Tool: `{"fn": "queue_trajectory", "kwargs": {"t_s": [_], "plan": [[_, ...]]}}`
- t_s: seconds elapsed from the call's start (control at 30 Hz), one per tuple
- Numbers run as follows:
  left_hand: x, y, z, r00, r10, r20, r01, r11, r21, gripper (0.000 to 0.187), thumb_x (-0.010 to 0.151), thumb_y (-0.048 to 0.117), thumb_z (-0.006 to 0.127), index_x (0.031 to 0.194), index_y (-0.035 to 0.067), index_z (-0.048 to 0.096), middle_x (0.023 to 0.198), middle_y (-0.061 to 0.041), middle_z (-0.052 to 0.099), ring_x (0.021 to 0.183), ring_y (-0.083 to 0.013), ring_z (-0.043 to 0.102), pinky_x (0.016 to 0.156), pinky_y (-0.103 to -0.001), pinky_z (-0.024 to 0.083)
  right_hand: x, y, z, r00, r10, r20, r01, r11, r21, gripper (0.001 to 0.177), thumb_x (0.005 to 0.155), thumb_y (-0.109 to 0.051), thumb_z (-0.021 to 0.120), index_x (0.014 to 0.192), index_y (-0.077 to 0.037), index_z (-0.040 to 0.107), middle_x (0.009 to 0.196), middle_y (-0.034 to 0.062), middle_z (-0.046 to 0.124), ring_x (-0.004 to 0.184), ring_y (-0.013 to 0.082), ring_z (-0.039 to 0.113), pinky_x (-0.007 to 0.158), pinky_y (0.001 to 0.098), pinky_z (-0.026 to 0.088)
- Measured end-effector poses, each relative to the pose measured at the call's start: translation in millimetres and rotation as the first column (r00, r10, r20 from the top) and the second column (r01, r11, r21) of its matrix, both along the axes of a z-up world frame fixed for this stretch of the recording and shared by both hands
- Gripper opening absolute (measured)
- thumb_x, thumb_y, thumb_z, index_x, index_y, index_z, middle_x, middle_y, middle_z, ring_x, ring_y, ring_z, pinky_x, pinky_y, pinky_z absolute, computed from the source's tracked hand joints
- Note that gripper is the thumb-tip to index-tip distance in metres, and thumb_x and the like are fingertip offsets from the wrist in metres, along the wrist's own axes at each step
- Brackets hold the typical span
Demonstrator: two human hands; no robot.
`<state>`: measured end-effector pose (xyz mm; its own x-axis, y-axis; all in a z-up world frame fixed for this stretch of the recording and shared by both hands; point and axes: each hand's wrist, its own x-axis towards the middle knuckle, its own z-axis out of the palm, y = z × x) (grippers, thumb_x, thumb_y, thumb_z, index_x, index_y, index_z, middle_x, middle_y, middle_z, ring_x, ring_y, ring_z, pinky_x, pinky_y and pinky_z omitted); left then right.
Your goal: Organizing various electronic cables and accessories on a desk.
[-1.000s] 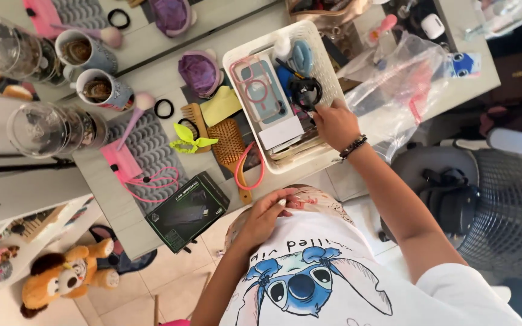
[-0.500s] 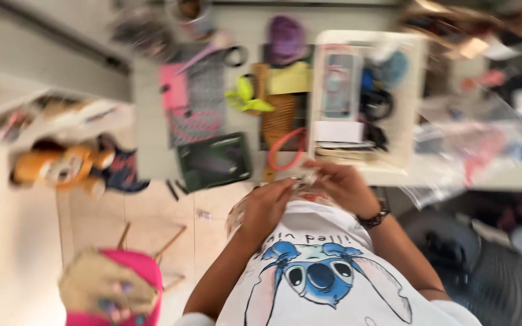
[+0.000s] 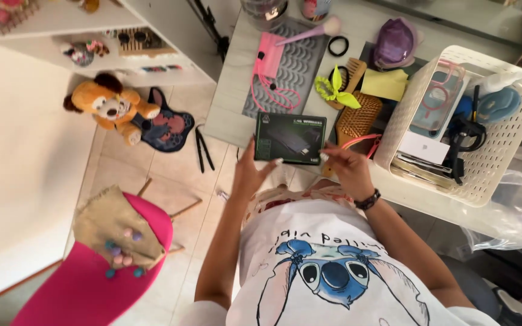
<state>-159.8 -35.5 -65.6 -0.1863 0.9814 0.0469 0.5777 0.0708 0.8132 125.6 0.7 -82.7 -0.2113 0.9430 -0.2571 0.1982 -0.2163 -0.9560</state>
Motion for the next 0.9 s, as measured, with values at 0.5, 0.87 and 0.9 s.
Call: {"fn": "queue_trajectory", "kwargs": {"t_s": [0.5, 0.87, 0.9], "plan": [[-15.2, 58.6, 20.3, 0.805, -0.073, 0.589, -0.037, 0.985, 0.171, 0.055, 0.094, 0.010, 0.071, 0.143, 0.008, 0.045, 0.154, -0.014, 0.041, 0.133, -0.0186, 0.049, 0.102, -0.028, 0.048, -30.2, -16.1, 17.8, 0.794, -0.402, -0.456, 0.352, 0.916, -0.194, 0.026, 0.100, 0.002, 0.063, 0.125, 0.005, 0.069, 0.115, 0.0129, 0.071, 0.097, 0.0148, 0.069, 0.084, 0.0258, 0.056], [-12.6, 94.3, 14.4, 0.756, -0.068, 0.652, -0.030, 0.990, 0.138, 0.023, 0.111, 0.019, 0.062, 0.123, 0.002, 0.072, 0.089, 0.009, 0.056, 0.079, -0.0010, 0.040, 0.072, -0.019, 0.035, -62.0, -5.6, 36.1, 0.910, 0.016, 0.414, -0.214, 0.874, 0.437, 0.015, 0.084, -0.009, 0.083, 0.099, -0.008, 0.080, 0.089, 0.0047, 0.073, 0.078, 0.0182, 0.067, 0.068, 0.0300, 0.057], [-11.7, 93.7, 15.2, 0.743, -0.048, 0.668, -0.046, 0.991, 0.122, 0.022, 0.109, 0.019, 0.062, 0.119, 0.002, 0.072, 0.086, 0.009, 0.054, 0.076, -0.0006, 0.038, 0.069, -0.019, 0.033, -65.4, -5.8, 40.1, 0.888, -0.004, 0.460, -0.261, 0.819, 0.511, 0.016, 0.084, -0.011, 0.084, 0.099, -0.008, 0.080, 0.090, 0.0057, 0.073, 0.078, 0.0214, 0.067, 0.069, 0.0332, 0.056]]}}
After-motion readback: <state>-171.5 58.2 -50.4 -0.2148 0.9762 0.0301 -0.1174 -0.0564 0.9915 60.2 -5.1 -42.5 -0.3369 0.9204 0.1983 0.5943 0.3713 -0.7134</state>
